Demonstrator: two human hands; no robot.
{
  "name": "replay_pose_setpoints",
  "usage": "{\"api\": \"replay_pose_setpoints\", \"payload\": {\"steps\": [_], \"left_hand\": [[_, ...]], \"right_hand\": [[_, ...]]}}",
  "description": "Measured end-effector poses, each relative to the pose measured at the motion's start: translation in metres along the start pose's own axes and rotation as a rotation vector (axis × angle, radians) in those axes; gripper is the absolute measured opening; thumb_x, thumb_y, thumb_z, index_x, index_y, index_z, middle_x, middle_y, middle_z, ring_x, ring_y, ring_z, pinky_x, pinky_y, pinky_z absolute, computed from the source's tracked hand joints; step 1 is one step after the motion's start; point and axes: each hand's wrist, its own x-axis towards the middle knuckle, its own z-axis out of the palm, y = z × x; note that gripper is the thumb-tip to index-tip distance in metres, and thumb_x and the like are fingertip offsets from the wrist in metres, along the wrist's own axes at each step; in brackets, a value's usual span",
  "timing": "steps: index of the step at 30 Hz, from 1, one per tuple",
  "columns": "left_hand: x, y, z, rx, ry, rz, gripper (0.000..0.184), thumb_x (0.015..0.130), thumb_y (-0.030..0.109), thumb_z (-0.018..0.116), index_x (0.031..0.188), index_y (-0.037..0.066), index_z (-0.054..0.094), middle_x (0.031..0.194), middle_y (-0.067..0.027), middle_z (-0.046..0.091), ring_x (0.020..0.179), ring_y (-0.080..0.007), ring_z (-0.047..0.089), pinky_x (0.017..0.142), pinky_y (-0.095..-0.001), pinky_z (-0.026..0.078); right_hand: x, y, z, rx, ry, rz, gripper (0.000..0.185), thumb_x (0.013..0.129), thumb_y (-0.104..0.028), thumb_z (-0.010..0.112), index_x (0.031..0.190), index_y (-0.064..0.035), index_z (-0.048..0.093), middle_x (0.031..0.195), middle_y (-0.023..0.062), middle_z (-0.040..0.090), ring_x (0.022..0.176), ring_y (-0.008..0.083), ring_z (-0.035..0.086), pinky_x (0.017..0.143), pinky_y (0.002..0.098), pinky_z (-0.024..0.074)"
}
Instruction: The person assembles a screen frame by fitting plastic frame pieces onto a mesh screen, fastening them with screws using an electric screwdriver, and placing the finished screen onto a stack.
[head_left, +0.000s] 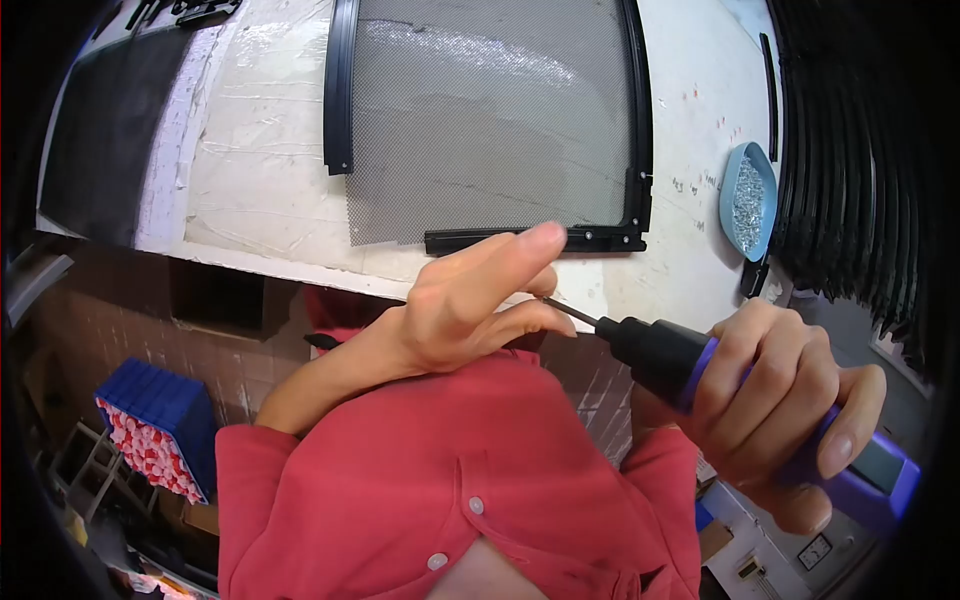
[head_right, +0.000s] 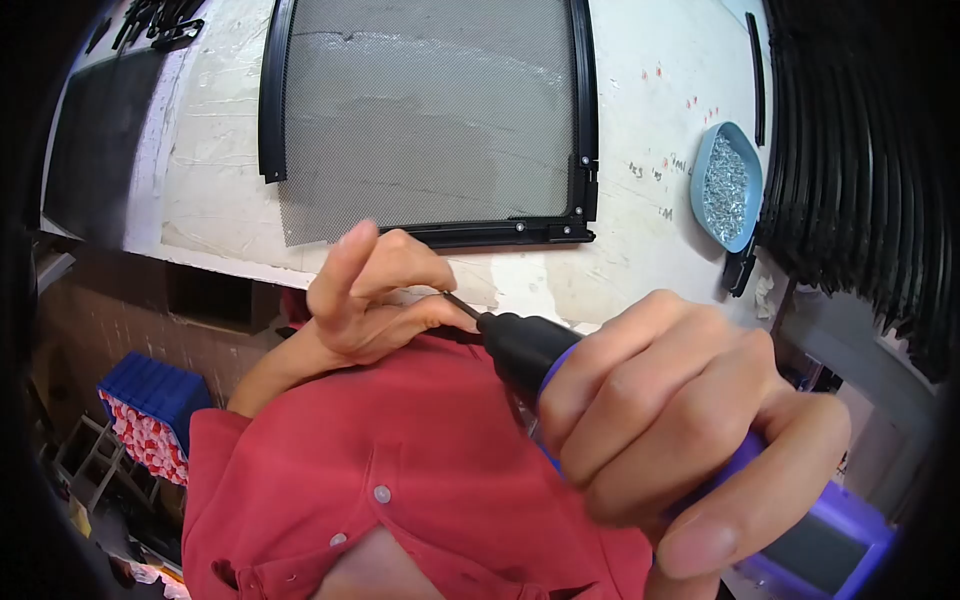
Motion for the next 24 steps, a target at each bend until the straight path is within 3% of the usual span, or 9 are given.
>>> {"api": "replay_pose_setpoints", "payload": {"steps": [2, 4, 5, 7, 9, 20, 24], "left_hand": [[0.013, 0.002, 0.004, 0.011, 0.020, -0.084, 0.100, 0.060, 0.013, 0.082, 0.140, -0.007, 0.025, 0.096, -0.0148, 0.062, 0.086, -0.0258, 0.059, 0.077, -0.0356, 0.050], [0.018, -0.003, -0.005, 0.599, -0.076, -0.196, 0.110, 0.056, 0.016, 0.084, 0.143, -0.006, 0.019, 0.114, -0.0191, 0.059, 0.104, -0.0320, 0.055, 0.094, -0.0412, 0.043], [0.018, -0.001, -0.014, 0.659, -0.210, -0.258, 0.112, 0.056, 0.017, 0.083, 0.143, -0.008, 0.016, 0.117, -0.0208, 0.057, 0.110, -0.0352, 0.054, 0.098, -0.0418, 0.041], [0.016, -0.010, -0.020, 0.574, -0.276, -0.293, 0.112, 0.057, 0.017, 0.083, 0.142, -0.009, 0.015, 0.118, -0.0207, 0.057, 0.112, -0.0358, 0.052, 0.099, -0.0420, 0.040], [0.015, -0.013, -0.021, 0.499, -0.354, -0.350, 0.110, 0.058, 0.017, 0.083, 0.141, -0.012, 0.016, 0.120, -0.0207, 0.057, 0.117, -0.0347, 0.051, 0.101, -0.0431, 0.041], [0.014, -0.013, -0.023, 0.486, -0.324, -0.354, 0.103, 0.057, 0.015, 0.083, 0.137, -0.014, 0.025, 0.125, -0.0204, 0.053, 0.112, -0.0302, 0.056, 0.097, -0.0441, 0.045], [0.015, -0.014, -0.023, 0.473, -0.327, -0.375, 0.101, 0.057, 0.015, 0.083, 0.135, -0.014, 0.027, 0.128, -0.0201, 0.052, 0.113, -0.0290, 0.056, 0.097, -0.0441, 0.045]], "right_hand": [[0.001, 0.004, -0.002, -0.065, 0.016, -0.010, 0.033, 0.081, -0.027, 0.070, 0.101, -0.0092, 0.050, 0.056, -0.0027, 0.056, 0.044, 0.0064, 0.052, 0.048, 0.0183, 0.0456], [0.002, 0.012, -0.009, -0.185, 0.008, -0.012, 0.035, 0.088, -0.034, 0.061, 0.107, -0.0083, 0.047, 0.060, -0.0037, 0.054, 0.048, 0.0057, 0.052, 0.055, 0.0205, 0.0470], [0.004, 0.012, -0.008, -0.203, 0.041, 0.056, 0.035, 0.090, -0.036, 0.057, 0.108, -0.0081, 0.047, 0.060, -0.0035, 0.053, 0.048, 0.0060, 0.051, 0.056, 0.0215, 0.0470], [0.005, 0.021, -0.016, -0.088, -0.077, 0.104, 0.035, 0.092, -0.037, 0.053, 0.110, -0.0084, 0.045, 0.065, -0.0021, 0.052, 0.050, 0.0070, 0.048, 0.055, 0.0225, 0.0435], [0.004, 0.030, -0.009, -0.173, 0.003, 0.105, 0.036, 0.092, -0.037, 0.052, 0.111, -0.0078, 0.044, 0.066, -0.0012, 0.050, 0.049, 0.0087, 0.046, 0.053, 0.0241, 0.0411], [0.011, 0.040, 0.005, -0.288, 0.041, 0.173, 0.032, 0.092, -0.034, 0.053, 0.107, -0.0079, 0.042, 0.064, -0.0014, 0.049, 0.049, 0.0082, 0.044, 0.051, 0.0241, 0.0395], [0.019, 0.041, 0.007, -0.316, -0.034, 0.226, 0.026, 0.090, -0.024, 0.056, 0.105, -0.0077, 0.042, 0.062, -0.0011, 0.049, 0.046, 0.0090, 0.045, 0.049, 0.0265, 0.0415]]}}
